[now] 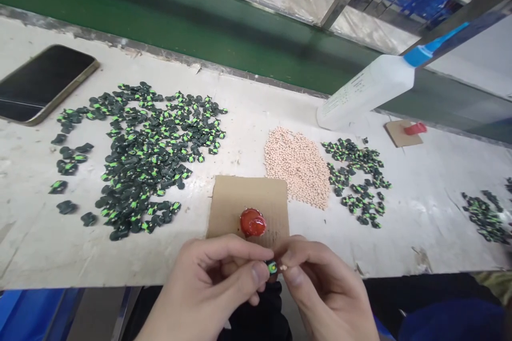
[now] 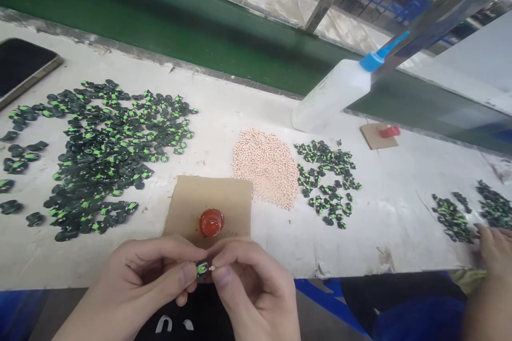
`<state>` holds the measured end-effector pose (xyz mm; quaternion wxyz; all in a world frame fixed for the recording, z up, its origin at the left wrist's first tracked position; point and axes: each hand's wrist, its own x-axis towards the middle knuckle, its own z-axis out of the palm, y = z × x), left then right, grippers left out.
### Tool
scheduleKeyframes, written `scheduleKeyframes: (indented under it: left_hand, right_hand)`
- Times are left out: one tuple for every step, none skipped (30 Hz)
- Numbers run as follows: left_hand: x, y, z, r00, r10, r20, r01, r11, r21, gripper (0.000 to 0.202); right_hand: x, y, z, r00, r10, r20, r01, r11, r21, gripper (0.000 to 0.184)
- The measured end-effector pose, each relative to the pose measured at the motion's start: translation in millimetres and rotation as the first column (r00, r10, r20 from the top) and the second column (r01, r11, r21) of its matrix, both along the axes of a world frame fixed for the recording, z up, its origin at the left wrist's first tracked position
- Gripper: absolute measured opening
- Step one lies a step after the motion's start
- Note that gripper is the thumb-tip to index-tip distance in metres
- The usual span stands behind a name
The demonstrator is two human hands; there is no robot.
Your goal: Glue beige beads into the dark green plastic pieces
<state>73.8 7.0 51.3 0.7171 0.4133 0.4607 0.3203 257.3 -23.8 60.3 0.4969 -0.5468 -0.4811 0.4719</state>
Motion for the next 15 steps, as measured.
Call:
scheduleKeyframes:
  left_hand:
    - [0, 0, 0.1, 1.0, -0.003, 0.004, 0.003, 1.0, -0.006, 0.012]
    - [0, 0, 0.1, 1.0, -0.007, 0.004, 0.007, 1.0, -0.009, 0.012]
    - [0, 0, 0.0, 1.0, -0.01, 0.002, 0.01, 1.0, -0.006, 0.012]
    - [0, 1, -0.1, 1.0, -0.012, 0.001, 0.012, 1.0, -0.001, 0.012]
    - [0, 1, -0.3, 1.0, -0.012, 0.002, 0.012, 1.0, 0.005, 0.012]
    - [0, 1, -0.3, 1.0, -0.008, 0.004, 0.008, 1.0, 0.01, 0.013]
    - [-1, 1, -0.1, 1.0, -0.005, 0.011, 0.005, 1.0, 0.018, 0.014]
    - [-1, 1, 0.4, 1.0, -0.005, 0.019, 0.004, 1.0, 0.026, 0.014]
    - [-1, 1, 1.2, 1.0, -0.005, 0.024, 0.004, 1.0, 0.031, 0.014]
    - [-1, 0, 2.4, 1.0, 0.003, 0.024, -0.003, 1.0, 0.026, 0.013]
    - [0, 0, 3.8, 1.0, 0.016, 0.023, -0.017, 1.0, 0.011, 0.012]
    - [1, -1, 5.5, 0.999, 0.036, 0.024, -0.035, 0.999, -0.013, 0.01]
    - [2, -1, 7.2, 0.998, 0.06, 0.031, -0.058, 0.997, -0.047, 0.007]
    - [3, -2, 8.8, 0.995, 0.086, 0.041, -0.082, 0.993, -0.089, 0.005]
    - [4, -2, 10.0, 0.992, 0.109, 0.056, -0.101, 0.986, -0.133, 0.005]
  right_hand:
    - [0, 0, 0.6, 1.0, 0.003, 0.025, -0.003, 1.0, 0.008, 0.008]
    - [0, 1, 1.2, 0.999, 0.014, 0.046, -0.015, 1.0, 0.014, 0.009]
    - [0, 1, 2.0, 0.998, 0.03, 0.062, -0.031, 0.999, 0.016, 0.011]
    - [0, 1, 3.1, 0.996, 0.044, 0.074, -0.045, 0.999, 0.019, 0.013]
    - [-1, 1, 4.3, 0.995, 0.05, 0.088, -0.052, 0.998, 0.021, 0.015]
    - [-1, 2, 5.8, 0.993, 0.053, 0.107, -0.056, 0.998, 0.024, 0.018]
    - [-1, 3, 7.4, 0.99, 0.055, 0.128, -0.059, 0.998, 0.03, 0.019]
    - [-1, 4, 9.1, 0.987, 0.061, 0.148, -0.066, 0.997, 0.03, 0.02]
    - [0, 6, 10.8, 0.984, 0.071, 0.163, -0.076, 0.997, 0.025, 0.02]
    - [1, 8, 12.5, 0.982, 0.087, 0.169, -0.09, 0.996, 0.012, 0.019]
    - [3, 11, 14.1, 0.98, 0.109, 0.164, -0.109, 0.994, -0.008, 0.019]
    - [5, 13, 15.6, 0.979, 0.136, 0.15, -0.133, 0.991, -0.03, 0.018]
    - [8, 16, 16.8, 0.978, 0.163, 0.131, -0.157, 0.986, -0.055, 0.018]
    - [10, 17, 17.6, 0.977, 0.181, 0.114, -0.173, 0.982, -0.073, 0.017]
    - [12, 18, 17.9, 0.976, 0.194, 0.098, -0.185, 0.979, -0.088, 0.017]
